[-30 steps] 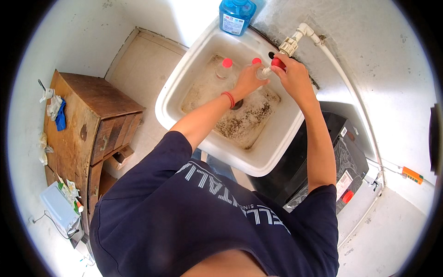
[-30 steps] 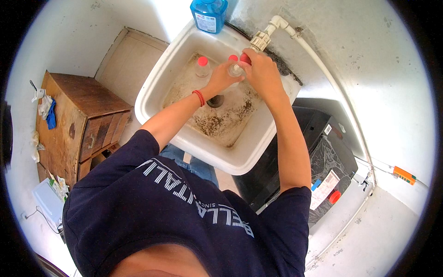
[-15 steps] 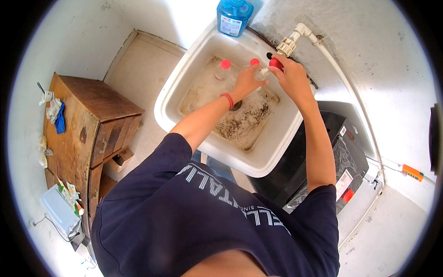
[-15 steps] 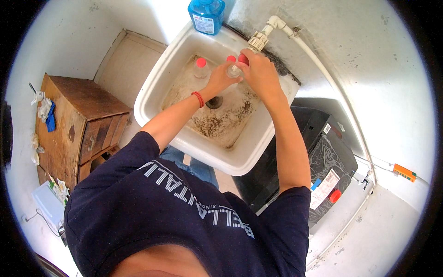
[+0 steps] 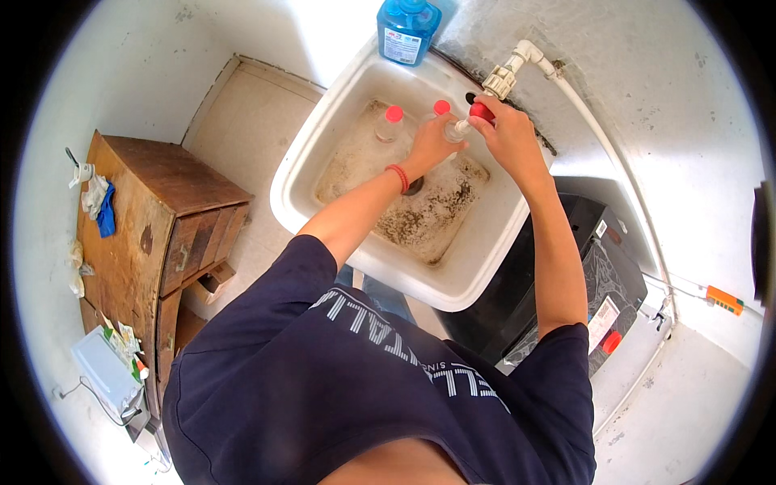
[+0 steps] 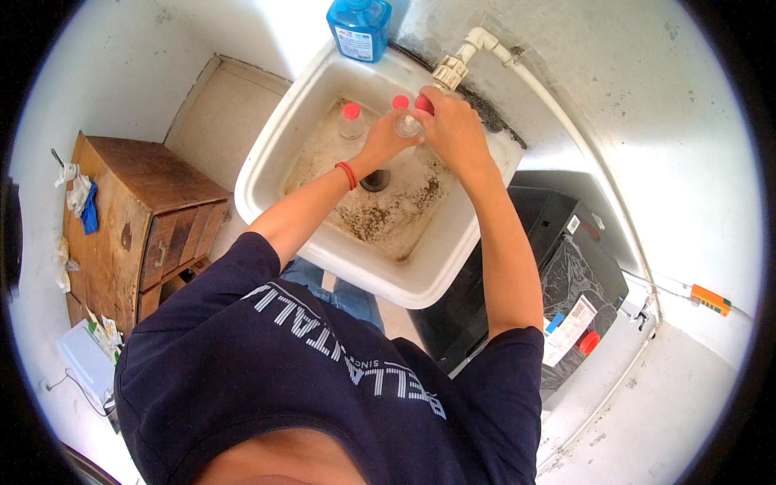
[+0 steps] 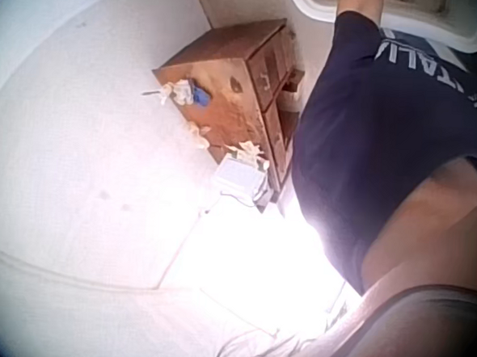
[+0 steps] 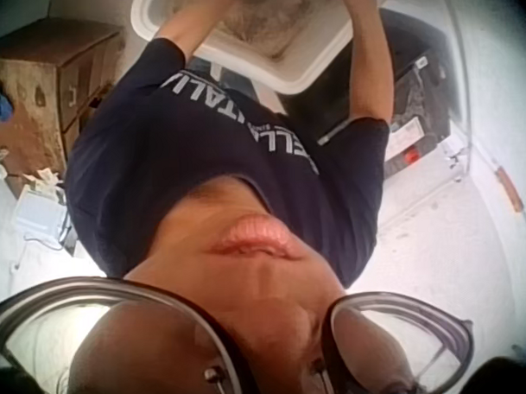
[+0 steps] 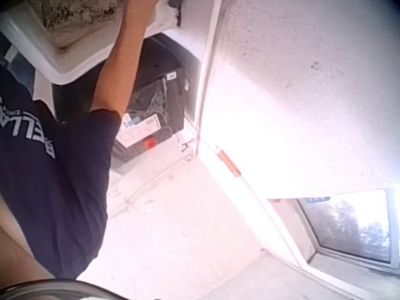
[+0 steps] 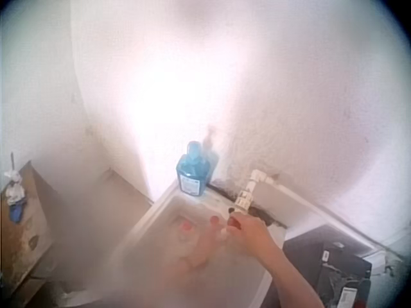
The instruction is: The person fills water bottles at a sink, carries them through an office, and pours water into several indoor potted plants.
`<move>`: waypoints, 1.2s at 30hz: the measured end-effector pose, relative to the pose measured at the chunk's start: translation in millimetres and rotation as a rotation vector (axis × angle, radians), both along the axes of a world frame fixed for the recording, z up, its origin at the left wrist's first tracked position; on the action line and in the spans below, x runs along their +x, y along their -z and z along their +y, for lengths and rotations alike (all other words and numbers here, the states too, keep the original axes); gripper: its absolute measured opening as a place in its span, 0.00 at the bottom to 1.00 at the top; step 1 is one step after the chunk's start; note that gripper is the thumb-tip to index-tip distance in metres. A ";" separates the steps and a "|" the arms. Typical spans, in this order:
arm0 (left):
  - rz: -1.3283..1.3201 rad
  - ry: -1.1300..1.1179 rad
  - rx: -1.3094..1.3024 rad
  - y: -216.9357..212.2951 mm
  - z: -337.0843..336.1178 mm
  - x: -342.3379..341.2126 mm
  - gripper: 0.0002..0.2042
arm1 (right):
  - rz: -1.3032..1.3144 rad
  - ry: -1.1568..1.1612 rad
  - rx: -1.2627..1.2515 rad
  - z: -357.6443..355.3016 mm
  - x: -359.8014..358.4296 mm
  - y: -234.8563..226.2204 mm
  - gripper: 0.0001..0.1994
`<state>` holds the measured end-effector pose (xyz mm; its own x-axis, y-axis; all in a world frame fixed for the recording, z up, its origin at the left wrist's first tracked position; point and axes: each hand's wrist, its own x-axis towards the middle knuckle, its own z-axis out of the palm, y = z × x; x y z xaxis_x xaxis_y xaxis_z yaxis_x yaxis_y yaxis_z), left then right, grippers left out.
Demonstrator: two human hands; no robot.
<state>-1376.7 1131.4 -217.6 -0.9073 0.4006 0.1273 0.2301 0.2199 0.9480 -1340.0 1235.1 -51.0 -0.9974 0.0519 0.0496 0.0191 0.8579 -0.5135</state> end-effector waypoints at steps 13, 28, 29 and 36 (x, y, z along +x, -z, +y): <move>0.001 -0.014 -0.002 -2.6 -2.5 2.4 0.20 | -0.032 0.489 -0.568 -24.5 -2.3 20.5 0.11; -0.086 0.225 0.027 -16.8 -65.9 27.2 0.26 | -0.184 0.674 -1.563 5.6 98.0 16.1 0.16; -0.115 0.259 0.042 -31.1 -72.2 24.9 0.29 | -0.219 0.655 -1.526 4.1 103.9 18.0 0.15; -0.101 0.261 0.018 -117.7 -114.0 35.8 0.35 | 0.093 -0.060 -0.460 -49.8 60.5 -1.5 0.20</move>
<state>-1340.9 1017.4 -99.9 -0.7820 0.6212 0.0511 0.1811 0.1480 0.9723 -1279.5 1185.3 -49.5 -0.9918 0.0319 0.1238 -0.0873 0.5389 -0.8378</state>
